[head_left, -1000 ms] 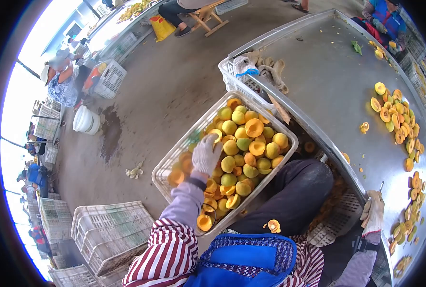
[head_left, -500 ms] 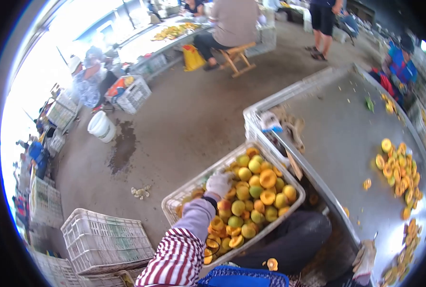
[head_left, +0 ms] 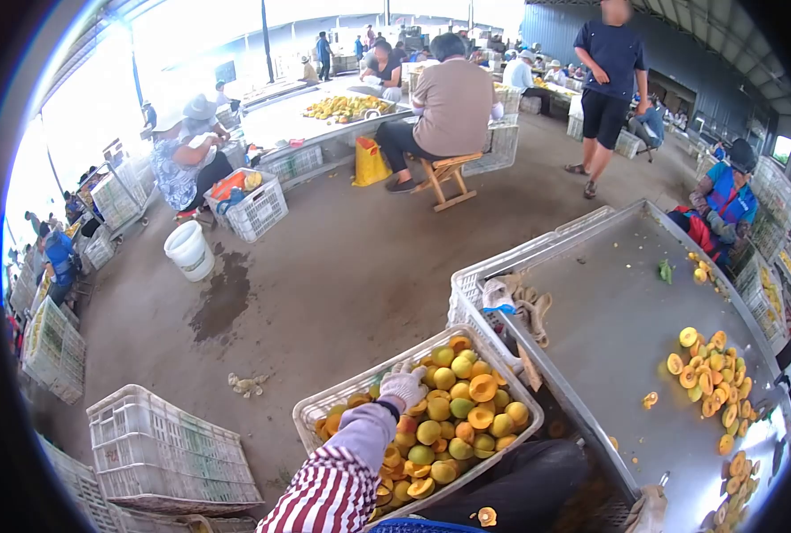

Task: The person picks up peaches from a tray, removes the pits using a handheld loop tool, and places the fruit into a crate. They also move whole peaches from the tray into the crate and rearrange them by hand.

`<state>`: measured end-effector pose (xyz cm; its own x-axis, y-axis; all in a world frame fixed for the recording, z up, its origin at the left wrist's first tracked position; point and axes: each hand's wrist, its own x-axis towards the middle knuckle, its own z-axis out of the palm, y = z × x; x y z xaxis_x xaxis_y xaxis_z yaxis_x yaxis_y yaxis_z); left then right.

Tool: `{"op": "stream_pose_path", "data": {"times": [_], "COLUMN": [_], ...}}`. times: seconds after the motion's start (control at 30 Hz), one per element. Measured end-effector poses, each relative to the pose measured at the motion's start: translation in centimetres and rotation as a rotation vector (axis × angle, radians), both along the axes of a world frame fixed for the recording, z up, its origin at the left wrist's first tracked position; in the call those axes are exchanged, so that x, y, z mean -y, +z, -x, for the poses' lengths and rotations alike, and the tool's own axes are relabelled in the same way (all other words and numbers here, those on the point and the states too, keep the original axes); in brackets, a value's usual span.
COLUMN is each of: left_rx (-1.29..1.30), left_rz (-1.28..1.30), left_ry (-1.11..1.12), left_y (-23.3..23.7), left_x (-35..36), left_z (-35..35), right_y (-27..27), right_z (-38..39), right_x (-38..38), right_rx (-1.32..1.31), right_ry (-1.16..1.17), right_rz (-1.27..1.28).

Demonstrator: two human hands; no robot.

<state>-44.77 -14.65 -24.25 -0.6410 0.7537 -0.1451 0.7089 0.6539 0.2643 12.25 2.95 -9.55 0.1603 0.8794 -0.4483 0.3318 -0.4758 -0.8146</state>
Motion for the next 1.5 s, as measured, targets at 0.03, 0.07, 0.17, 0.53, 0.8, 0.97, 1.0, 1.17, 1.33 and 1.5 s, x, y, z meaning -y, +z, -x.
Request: {"op": "stream_pose_path", "data": {"times": [0.03, 0.07, 0.17, 0.53, 0.8, 0.97, 1.0, 1.17, 1.33, 1.5], "left_rx": [0.012, 0.054, 0.23, 0.568, 0.606, 1.112, 1.005, 0.671, 0.595, 0.219], "left_rz": [-0.14, -0.266, -0.464, -0.603, -0.134, 0.032, -0.172, -0.54, -0.065, -0.088], "left_ry": [0.048, 0.066, 0.014, -0.756, -1.218, -0.892, -1.014, -0.795, -0.553, -0.734], "left_y": [1.0, 2.0, 6.3, 22.6, 23.8, 24.6, 22.5, 19.2, 17.4, 16.0], "left_x": [0.3, 0.7, 2.6, -2.9, -10.5, -12.6, -13.7, -19.8, -22.6, -22.6], "left_z": [-1.0, -2.0, -6.3, -20.2, -34.6, -42.5, -43.1, -44.3, -44.8, -46.4], "right_y": [1.8, 4.7, -0.2, 2.1, 8.6, 7.2, 7.2, 6.7, 5.6, 3.6], "right_z": [1.7, 2.3, -1.1, -0.4, 1.9, -1.5, -2.7, -11.2, -25.5, -36.9], "right_x": [0.8, 1.9, -0.8, 1.3, 6.1, 5.5, 5.2, 3.5, 1.5, 1.3], "right_rx": [-0.023, 0.01, -0.122, -0.221, -0.62, -0.563, -0.56, -0.132, 0.464, 0.916], "right_ry": [0.019, 0.069, 0.043, 0.082, 0.094, 0.164, 0.124, -0.127, -0.491, -0.606], "right_rz": [-0.063, 0.09, 0.001, -0.068, -0.152, -0.328, -0.331, -0.433, -0.387, -0.219]}}
